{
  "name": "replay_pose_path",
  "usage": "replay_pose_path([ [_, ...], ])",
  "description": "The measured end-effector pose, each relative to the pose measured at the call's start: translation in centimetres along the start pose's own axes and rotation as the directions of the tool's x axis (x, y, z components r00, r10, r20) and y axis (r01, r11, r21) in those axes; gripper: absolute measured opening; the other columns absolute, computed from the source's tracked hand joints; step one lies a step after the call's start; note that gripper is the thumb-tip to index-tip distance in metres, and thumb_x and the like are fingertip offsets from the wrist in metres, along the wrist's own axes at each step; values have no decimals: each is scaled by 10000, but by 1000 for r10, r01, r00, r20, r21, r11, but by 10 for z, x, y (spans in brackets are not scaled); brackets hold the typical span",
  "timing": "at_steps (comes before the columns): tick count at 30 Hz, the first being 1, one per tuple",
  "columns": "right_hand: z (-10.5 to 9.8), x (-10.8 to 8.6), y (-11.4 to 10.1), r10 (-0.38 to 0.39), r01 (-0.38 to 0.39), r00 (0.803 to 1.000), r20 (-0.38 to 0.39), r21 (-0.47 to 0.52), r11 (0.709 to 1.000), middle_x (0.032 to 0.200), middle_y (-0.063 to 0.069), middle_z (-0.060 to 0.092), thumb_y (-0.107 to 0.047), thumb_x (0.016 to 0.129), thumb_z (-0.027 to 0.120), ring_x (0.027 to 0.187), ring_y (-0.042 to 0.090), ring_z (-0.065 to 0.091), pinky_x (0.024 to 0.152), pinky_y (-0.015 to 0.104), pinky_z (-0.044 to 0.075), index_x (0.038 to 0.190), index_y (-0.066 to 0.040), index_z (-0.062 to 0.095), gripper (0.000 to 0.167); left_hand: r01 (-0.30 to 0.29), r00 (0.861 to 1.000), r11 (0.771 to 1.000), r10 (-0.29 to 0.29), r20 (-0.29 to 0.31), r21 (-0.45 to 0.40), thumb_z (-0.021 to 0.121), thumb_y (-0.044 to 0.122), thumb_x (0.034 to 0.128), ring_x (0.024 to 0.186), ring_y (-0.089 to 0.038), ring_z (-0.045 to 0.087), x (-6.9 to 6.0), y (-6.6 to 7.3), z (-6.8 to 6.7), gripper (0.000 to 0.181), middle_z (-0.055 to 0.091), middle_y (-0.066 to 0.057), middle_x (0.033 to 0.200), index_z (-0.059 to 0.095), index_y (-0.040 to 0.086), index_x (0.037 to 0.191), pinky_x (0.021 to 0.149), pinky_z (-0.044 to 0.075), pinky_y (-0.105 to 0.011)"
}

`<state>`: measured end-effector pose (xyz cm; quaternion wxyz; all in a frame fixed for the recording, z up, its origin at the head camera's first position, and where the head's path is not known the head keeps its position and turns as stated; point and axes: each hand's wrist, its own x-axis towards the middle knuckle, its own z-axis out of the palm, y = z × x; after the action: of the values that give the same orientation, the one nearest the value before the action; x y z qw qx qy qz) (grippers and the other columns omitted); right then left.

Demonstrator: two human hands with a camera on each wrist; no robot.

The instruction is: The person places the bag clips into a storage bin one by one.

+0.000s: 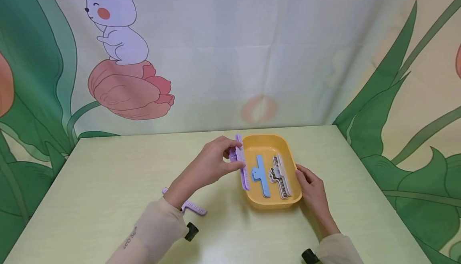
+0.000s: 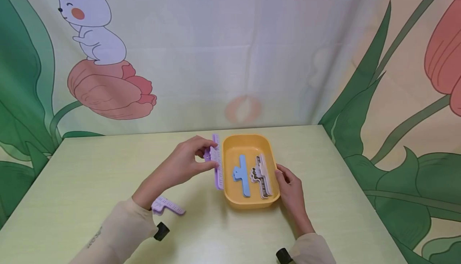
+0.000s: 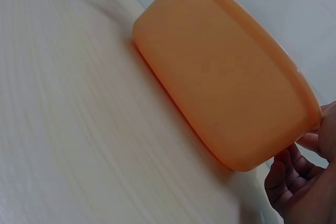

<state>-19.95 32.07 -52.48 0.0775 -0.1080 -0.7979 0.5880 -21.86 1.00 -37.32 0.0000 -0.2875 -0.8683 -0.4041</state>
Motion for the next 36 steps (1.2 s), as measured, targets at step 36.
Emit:
replay_pose_path([
  [36, 0, 2, 3, 4, -4, 1000, -8, -24, 1000, 1452, 153, 585, -399, 1083, 540, 1222, 247, 578, 837, 83, 477, 1463, -75, 583, 501, 1, 989, 994, -18, 149, 111, 831, 239, 897, 913, -179, 542, 43, -8, 55, 488, 651, -68, 1050, 685, -12, 1289, 773, 479, -260],
])
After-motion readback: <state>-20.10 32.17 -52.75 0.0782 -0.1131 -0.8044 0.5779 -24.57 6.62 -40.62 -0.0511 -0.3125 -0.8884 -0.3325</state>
